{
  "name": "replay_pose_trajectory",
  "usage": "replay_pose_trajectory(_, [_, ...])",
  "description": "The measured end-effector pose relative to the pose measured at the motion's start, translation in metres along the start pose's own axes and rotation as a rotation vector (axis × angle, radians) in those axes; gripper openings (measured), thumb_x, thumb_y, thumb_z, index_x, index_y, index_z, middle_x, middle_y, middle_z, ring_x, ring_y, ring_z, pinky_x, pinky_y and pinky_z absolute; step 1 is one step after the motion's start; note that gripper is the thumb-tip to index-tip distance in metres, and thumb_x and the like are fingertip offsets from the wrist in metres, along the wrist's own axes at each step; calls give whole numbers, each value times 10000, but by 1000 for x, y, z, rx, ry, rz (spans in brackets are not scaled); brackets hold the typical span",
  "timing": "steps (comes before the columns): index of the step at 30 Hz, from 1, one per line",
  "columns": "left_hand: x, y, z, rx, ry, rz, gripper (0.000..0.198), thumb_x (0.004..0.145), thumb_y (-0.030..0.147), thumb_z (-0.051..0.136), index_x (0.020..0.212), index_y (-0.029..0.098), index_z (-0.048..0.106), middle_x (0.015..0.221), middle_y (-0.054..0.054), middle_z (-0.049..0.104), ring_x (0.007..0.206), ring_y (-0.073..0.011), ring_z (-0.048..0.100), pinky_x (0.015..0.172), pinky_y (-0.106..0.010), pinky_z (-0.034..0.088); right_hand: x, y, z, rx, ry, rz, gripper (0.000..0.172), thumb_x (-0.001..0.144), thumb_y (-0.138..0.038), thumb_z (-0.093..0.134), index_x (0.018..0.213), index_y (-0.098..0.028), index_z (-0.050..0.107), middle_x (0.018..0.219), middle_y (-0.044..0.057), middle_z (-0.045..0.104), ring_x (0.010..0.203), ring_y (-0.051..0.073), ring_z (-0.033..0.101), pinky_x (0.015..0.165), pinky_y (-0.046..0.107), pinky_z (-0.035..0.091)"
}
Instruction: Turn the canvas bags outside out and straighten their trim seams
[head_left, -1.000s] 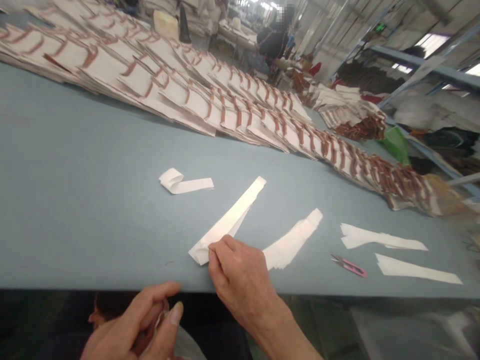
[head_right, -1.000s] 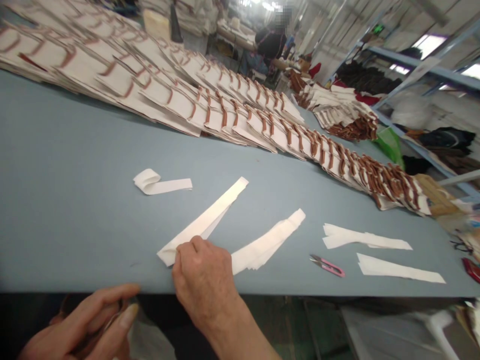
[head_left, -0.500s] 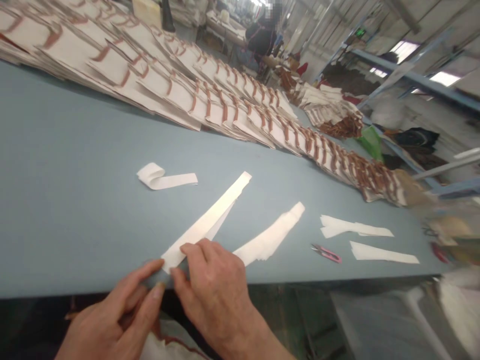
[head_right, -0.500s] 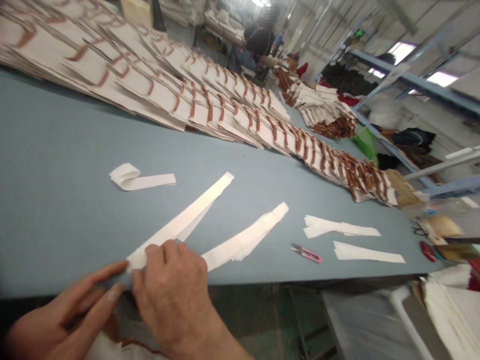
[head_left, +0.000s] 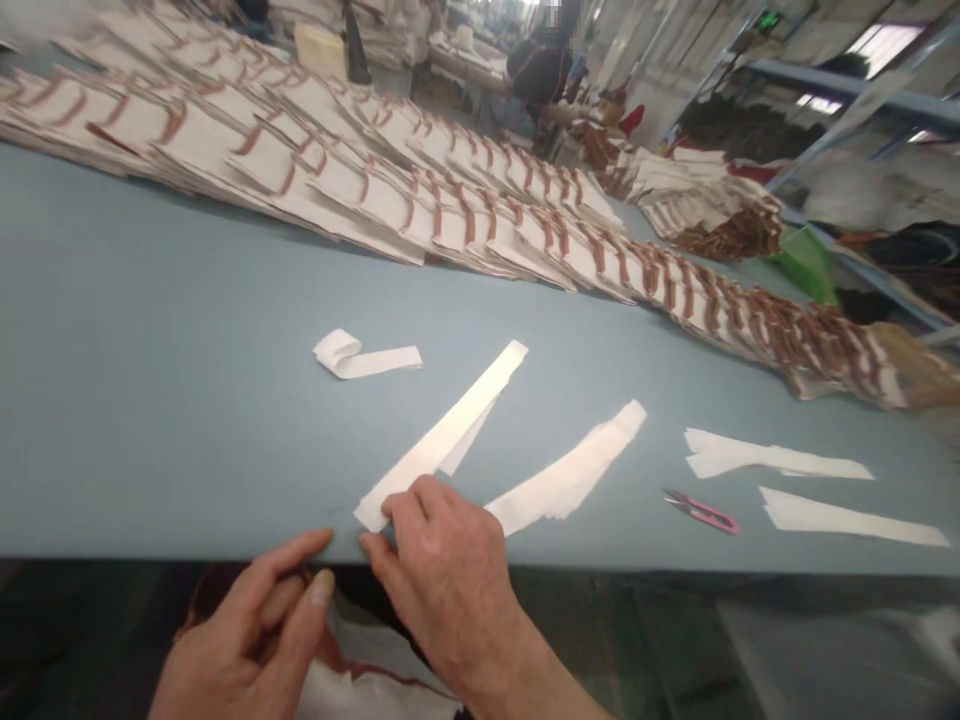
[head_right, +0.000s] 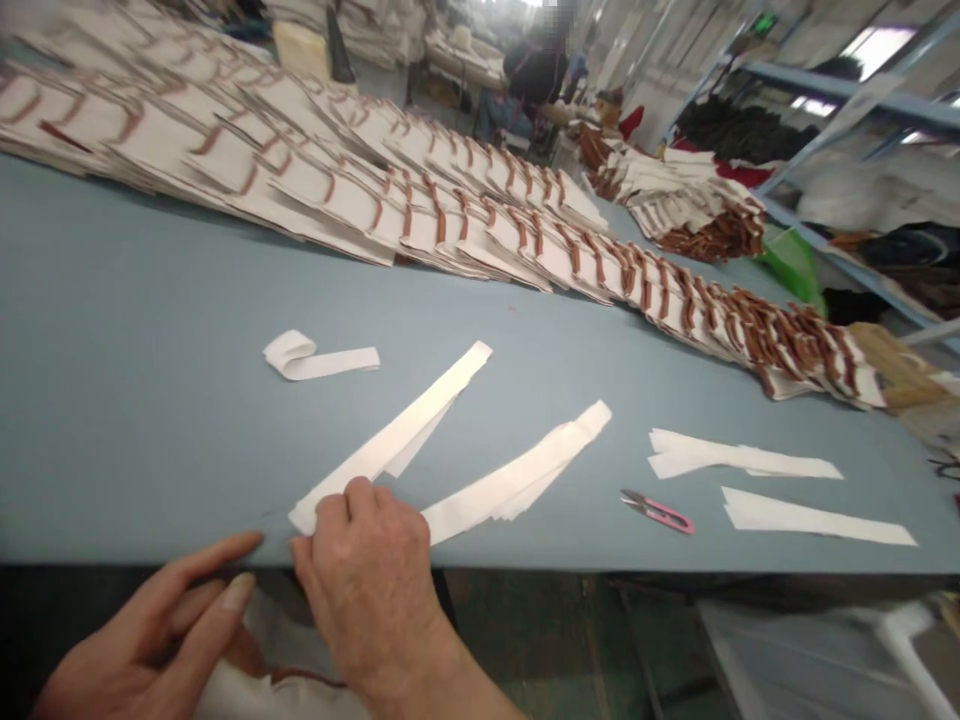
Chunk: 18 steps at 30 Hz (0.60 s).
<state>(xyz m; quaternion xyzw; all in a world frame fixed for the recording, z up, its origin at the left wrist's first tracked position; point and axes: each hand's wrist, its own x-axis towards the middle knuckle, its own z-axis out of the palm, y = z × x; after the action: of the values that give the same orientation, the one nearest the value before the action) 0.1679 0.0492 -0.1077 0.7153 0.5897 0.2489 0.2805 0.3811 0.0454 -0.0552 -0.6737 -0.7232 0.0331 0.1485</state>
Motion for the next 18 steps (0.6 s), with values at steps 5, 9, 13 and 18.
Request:
replay_pose_trajectory(5, [-4, 12, -3, -65, -27, -44, 400, 1144, 579, 626, 1380, 286, 762, 697, 100, 799, 646, -155, 796, 739, -180, 630, 4, 1, 3, -52, 39, -29, 187, 1055, -123, 775, 910, -230, 725, 865, 54, 780, 791, 249, 772, 589, 334, 457])
replay_pose_trajectory(9, [-3, 13, -5, -93, -17, -6, 386, 1151, 562, 626, 1359, 266, 760, 756, 75, 809, 652, -156, 791, 650, -193, 595, 8, 6, -1, 2, -7, 7, 196, 1008, -71, 732, 886, -224, 739, 856, 52, 804, 754, 228, 766, 588, 323, 394])
replay_pose_trajectory(13, [0, 19, -6, -117, -43, 95, 330, 1180, 474, 587, 1359, 267, 770, 628, 109, 696, 531, -142, 705, 615, -197, 571, 13, 14, -10, 258, -62, 134, 194, 1001, -106, 662, 861, -228, 719, 809, 6, 779, 697, 180, 709, 653, 301, 401])
replay_pose_trajectory(18, [15, 36, -2, 54, -131, 309, 434, 1166, 329, 529, 1535, 278, 751, 658, 90, 787, 540, -173, 799, 665, -246, 597, 20, 20, -18, 557, -101, 301, 192, 993, -238, 590, 807, -243, 636, 704, -26, 644, 641, 165, 559, 651, 302, 385])
